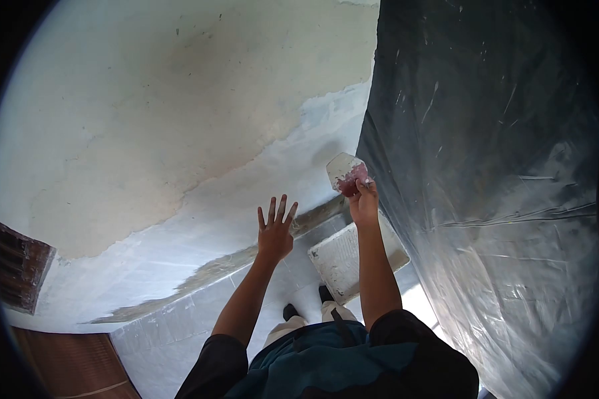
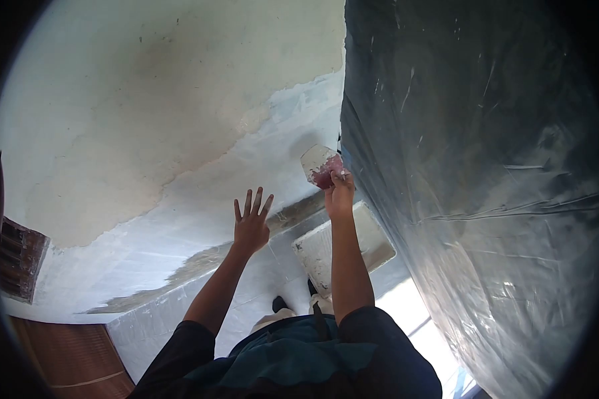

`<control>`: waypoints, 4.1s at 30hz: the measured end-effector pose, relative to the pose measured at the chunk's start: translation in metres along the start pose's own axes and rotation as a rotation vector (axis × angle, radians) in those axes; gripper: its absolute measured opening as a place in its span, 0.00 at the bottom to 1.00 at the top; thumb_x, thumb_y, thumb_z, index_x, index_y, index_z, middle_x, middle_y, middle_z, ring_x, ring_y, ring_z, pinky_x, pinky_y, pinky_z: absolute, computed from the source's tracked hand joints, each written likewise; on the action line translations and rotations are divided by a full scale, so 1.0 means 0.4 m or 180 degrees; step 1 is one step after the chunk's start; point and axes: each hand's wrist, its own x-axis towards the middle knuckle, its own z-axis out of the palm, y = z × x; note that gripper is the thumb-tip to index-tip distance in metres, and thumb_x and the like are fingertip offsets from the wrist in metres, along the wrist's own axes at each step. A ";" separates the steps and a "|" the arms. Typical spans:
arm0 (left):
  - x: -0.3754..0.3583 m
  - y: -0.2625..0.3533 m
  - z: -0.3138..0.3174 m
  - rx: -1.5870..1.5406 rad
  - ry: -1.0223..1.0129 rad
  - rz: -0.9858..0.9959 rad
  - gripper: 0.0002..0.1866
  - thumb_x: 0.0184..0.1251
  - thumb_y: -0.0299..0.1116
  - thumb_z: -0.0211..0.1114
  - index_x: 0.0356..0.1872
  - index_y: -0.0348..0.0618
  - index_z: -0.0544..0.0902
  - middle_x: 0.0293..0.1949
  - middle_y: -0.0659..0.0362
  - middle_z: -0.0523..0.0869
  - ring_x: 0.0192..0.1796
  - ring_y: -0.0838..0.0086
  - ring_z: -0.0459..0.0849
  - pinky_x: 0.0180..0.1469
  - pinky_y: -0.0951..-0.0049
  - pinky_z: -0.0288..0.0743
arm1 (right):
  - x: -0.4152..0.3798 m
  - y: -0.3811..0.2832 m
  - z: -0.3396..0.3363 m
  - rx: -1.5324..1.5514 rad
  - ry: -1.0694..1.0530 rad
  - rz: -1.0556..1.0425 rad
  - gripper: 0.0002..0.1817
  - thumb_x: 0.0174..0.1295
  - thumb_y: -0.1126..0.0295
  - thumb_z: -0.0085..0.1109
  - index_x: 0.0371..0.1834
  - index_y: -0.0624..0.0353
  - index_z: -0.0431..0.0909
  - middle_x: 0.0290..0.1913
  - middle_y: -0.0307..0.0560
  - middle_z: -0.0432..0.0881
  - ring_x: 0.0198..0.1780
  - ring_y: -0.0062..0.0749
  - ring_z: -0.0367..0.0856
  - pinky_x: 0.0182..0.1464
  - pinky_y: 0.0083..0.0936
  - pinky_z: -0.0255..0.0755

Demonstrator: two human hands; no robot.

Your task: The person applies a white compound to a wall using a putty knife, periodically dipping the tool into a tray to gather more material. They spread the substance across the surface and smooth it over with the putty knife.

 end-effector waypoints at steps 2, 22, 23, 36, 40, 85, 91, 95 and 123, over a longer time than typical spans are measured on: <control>-0.005 0.038 0.035 -0.0178 -0.0107 0.0128 0.46 0.52 0.26 0.60 0.75 0.58 0.53 0.78 0.55 0.45 0.79 0.55 0.41 0.74 0.39 0.33 | -0.043 -0.014 -0.041 -0.0084 0.0139 0.0065 0.13 0.67 0.81 0.51 0.54 0.62 0.68 0.51 0.48 0.78 0.52 0.35 0.79 0.56 0.34 0.76; -0.267 0.279 0.408 -0.1011 -0.1671 0.0660 0.48 0.54 0.31 0.64 0.76 0.58 0.48 0.77 0.48 0.43 0.79 0.53 0.41 0.75 0.42 0.37 | -0.524 -0.004 -0.688 -0.2058 0.2917 0.0809 0.14 0.60 0.76 0.58 0.50 0.62 0.76 0.34 0.39 0.76 0.32 0.21 0.72 0.31 0.21 0.67; -0.274 0.290 0.424 -0.1007 -0.1622 0.0706 0.48 0.54 0.32 0.64 0.76 0.57 0.48 0.77 0.48 0.43 0.79 0.52 0.41 0.75 0.41 0.37 | -0.537 0.000 -0.706 -0.2234 0.2923 0.0961 0.14 0.60 0.76 0.59 0.50 0.62 0.77 0.34 0.38 0.76 0.32 0.21 0.72 0.31 0.21 0.67; -0.337 0.432 0.570 -0.1263 -0.1369 0.0916 0.53 0.50 0.43 0.73 0.76 0.55 0.49 0.77 0.47 0.45 0.78 0.50 0.42 0.74 0.39 0.38 | -0.593 0.046 -0.789 -0.1966 0.2804 0.1034 0.12 0.64 0.74 0.55 0.49 0.66 0.75 0.41 0.45 0.78 0.40 0.29 0.77 0.41 0.29 0.75; -0.320 0.444 0.601 -0.1129 -0.1243 0.1020 0.54 0.49 0.44 0.74 0.76 0.53 0.49 0.77 0.47 0.46 0.78 0.50 0.43 0.74 0.39 0.38 | -0.597 0.053 -0.820 -0.2292 0.2813 0.1010 0.10 0.62 0.75 0.59 0.46 0.64 0.77 0.40 0.44 0.78 0.36 0.26 0.77 0.37 0.25 0.75; -0.203 0.494 0.638 -0.2004 -0.0884 0.0259 0.34 0.69 0.37 0.54 0.73 0.38 0.53 0.75 0.46 0.52 0.77 0.55 0.50 0.75 0.47 0.42 | -0.201 -0.080 -0.696 -0.6534 0.0114 -0.0951 0.10 0.59 0.73 0.59 0.44 0.59 0.78 0.33 0.62 0.83 0.37 0.59 0.82 0.39 0.47 0.76; -0.205 0.508 0.652 -0.2013 -0.0876 0.0093 0.33 0.70 0.37 0.53 0.72 0.38 0.53 0.75 0.45 0.52 0.77 0.54 0.49 0.75 0.47 0.42 | -0.154 -0.055 -0.676 -0.6623 0.0111 -0.0615 0.08 0.59 0.73 0.58 0.42 0.57 0.77 0.31 0.62 0.82 0.37 0.59 0.83 0.39 0.48 0.76; -0.215 0.510 0.658 -0.2018 -0.0784 0.0002 0.33 0.68 0.37 0.55 0.72 0.38 0.56 0.75 0.45 0.53 0.77 0.54 0.51 0.75 0.46 0.43 | -0.137 -0.047 -0.684 -0.6692 0.0047 -0.0462 0.07 0.59 0.72 0.58 0.41 0.57 0.77 0.31 0.62 0.82 0.37 0.59 0.83 0.38 0.48 0.76; -0.262 0.323 0.465 -0.1716 -0.0696 -0.0092 0.34 0.68 0.36 0.55 0.72 0.37 0.55 0.75 0.44 0.52 0.78 0.53 0.49 0.74 0.45 0.42 | -0.293 -0.084 -0.655 -0.2945 0.0419 0.1229 0.03 0.62 0.73 0.58 0.35 0.61 0.76 0.31 0.34 0.75 0.33 0.16 0.72 0.34 0.19 0.72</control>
